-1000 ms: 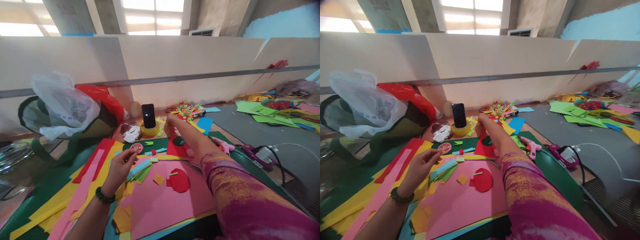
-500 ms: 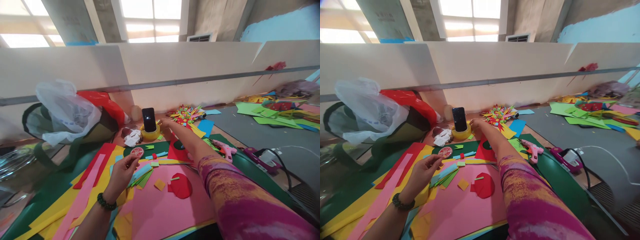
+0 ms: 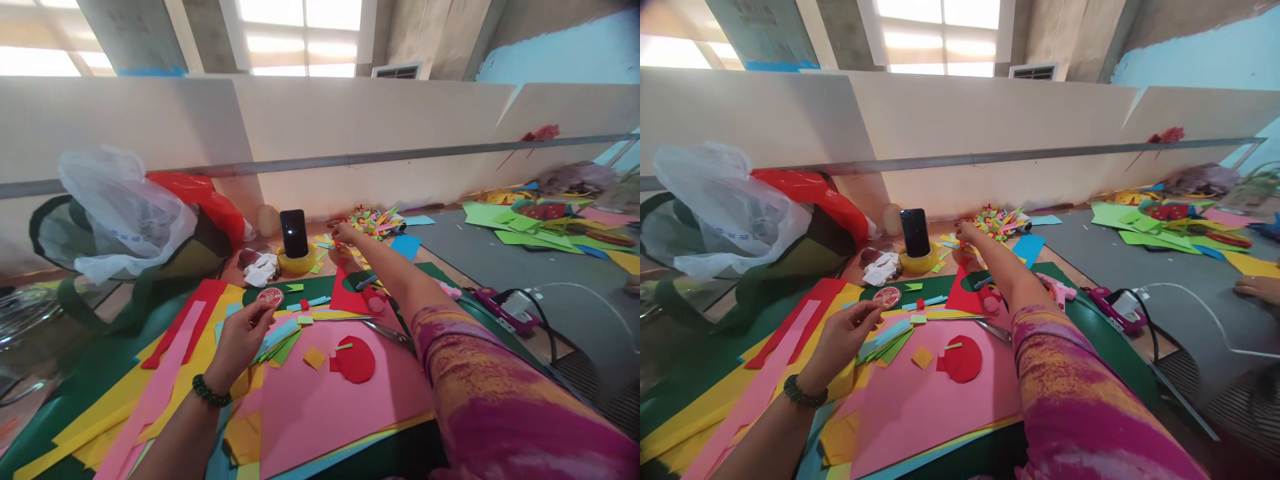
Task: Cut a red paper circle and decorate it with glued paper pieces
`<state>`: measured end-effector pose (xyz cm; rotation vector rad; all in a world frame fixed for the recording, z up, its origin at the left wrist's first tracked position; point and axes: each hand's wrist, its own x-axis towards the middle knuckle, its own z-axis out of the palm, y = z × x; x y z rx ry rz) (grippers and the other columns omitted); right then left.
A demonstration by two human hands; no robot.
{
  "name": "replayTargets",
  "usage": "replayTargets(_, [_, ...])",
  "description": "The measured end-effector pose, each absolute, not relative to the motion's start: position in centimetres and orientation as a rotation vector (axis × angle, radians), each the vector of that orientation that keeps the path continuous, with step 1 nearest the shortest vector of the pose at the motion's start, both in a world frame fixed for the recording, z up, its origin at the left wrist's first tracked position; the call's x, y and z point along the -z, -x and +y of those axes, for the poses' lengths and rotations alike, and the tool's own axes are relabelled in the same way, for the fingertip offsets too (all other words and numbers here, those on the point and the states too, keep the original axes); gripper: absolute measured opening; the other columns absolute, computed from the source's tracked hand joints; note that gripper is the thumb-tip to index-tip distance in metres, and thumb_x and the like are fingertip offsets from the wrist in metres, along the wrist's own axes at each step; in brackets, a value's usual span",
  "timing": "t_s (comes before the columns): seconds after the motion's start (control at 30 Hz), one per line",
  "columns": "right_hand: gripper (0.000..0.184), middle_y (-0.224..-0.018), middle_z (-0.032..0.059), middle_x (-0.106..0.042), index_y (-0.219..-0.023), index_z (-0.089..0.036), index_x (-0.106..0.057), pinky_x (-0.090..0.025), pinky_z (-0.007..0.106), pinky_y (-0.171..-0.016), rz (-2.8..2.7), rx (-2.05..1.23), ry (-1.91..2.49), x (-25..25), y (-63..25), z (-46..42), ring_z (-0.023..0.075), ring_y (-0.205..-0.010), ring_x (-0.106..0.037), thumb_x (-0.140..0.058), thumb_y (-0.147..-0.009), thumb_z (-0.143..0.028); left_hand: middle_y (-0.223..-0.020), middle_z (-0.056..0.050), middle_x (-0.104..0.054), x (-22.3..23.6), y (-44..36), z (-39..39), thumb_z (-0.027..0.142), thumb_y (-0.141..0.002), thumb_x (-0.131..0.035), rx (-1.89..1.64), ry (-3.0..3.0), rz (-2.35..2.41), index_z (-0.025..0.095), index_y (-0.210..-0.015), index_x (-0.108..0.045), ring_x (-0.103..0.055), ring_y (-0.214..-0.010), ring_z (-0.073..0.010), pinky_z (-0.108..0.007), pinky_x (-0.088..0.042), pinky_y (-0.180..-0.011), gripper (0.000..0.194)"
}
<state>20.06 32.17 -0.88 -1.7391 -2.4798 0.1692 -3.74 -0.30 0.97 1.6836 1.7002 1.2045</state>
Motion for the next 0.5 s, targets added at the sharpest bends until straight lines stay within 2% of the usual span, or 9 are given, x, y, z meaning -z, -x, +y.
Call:
replayTargets(0.1, [0.035, -0.121, 0.0081, -0.061, -0.121, -0.015, -0.059, -0.055, 0.042, -0.086, -2.611, -0.194, 1.740, 1.2, -18.9, 31.8, 0.0231, -0.103, -0.062, -0.059, -0.093, -0.036, -0.064, -0.003, -0.070, -0.8, 3.8, -0.2, 0.051, -0.075, -0.058, -1.181, -1.702, 1.713, 0.021, -0.075, -0.067, -0.070, -0.064, -0.0218, -0.027, -0.052, -0.055, 0.032])
replayTargets(0.33, [0.036, -0.123, 0.0112, -0.060, -0.122, -0.015, -0.058, -0.054, 0.042, -0.088, -2.685, -0.024, 1.764, 2.0, -17.1, 30.9, 0.0228, -0.106, -0.062, -0.061, -0.092, -0.035, -0.063, -0.004, -0.069, -0.6, 4.0, -0.1, 0.050, -0.076, -0.056, -1.174, -1.748, 1.763, 0.020, -0.075, -0.068, -0.067, -0.061, -0.0196, -0.027, -0.049, -0.056, 0.033])
replayTargets(0.5, [0.035, -0.123, 0.0097, -0.060, -0.123, -0.016, -0.058, -0.053, 0.043, -0.089, -2.623, 0.027, 1.752, 2.0, -18.5, 30.2, 0.0226, -0.106, -0.061, -0.060, -0.093, -0.035, -0.064, -0.004, -0.069, -0.9, 4.9, 0.2, 0.047, -0.074, -0.057, -1.319, -1.601, 1.722, 0.018, -0.073, -0.065, -0.065, -0.061, -0.0177, -0.026, -0.050, -0.057, 0.030])
